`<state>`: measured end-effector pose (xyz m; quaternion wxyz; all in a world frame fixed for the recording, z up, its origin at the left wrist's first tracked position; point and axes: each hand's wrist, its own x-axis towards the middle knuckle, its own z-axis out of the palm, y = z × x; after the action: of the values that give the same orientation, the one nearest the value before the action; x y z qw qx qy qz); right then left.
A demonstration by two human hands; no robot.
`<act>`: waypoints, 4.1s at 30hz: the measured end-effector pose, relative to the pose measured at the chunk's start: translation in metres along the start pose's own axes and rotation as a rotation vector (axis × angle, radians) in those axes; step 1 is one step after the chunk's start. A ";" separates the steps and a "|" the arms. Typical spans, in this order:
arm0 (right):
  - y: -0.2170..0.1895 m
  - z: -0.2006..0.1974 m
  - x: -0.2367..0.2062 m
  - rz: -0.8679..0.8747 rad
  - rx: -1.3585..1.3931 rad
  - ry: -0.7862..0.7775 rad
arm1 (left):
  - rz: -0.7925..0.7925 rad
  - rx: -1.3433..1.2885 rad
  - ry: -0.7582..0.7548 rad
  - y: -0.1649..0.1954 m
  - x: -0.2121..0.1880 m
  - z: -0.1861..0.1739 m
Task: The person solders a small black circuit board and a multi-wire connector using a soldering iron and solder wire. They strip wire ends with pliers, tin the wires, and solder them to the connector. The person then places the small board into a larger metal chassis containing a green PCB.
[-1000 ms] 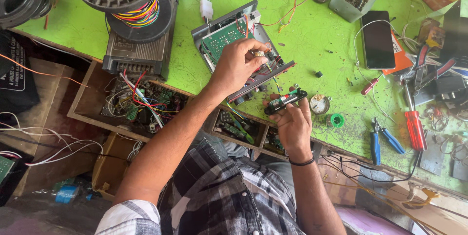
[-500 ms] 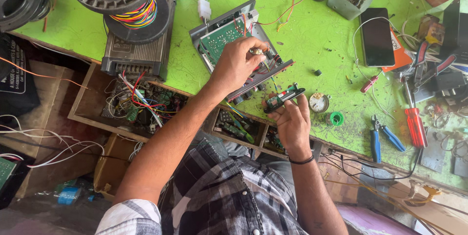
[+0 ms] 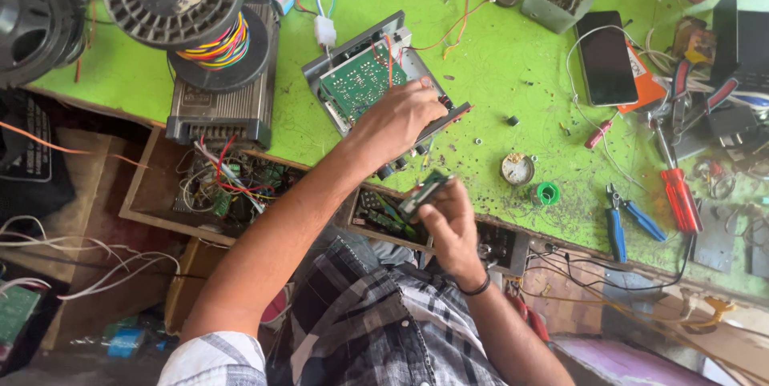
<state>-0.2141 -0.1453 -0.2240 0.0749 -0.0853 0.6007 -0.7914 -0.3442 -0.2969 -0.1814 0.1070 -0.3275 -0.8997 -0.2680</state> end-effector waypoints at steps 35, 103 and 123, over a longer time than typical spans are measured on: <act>-0.005 0.012 0.007 0.201 0.828 0.353 | 0.052 0.083 -0.296 -0.006 0.018 0.002; -0.020 0.002 0.001 0.237 0.709 0.381 | -0.018 0.082 -0.374 0.009 0.022 -0.007; -0.023 -0.017 0.023 0.118 0.432 0.381 | 0.027 0.089 -0.303 0.013 0.021 -0.007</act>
<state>-0.2410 -0.1281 -0.2049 0.0230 0.1176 0.4256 -0.8970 -0.3516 -0.2815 -0.1625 -0.0119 -0.3712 -0.9121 -0.1738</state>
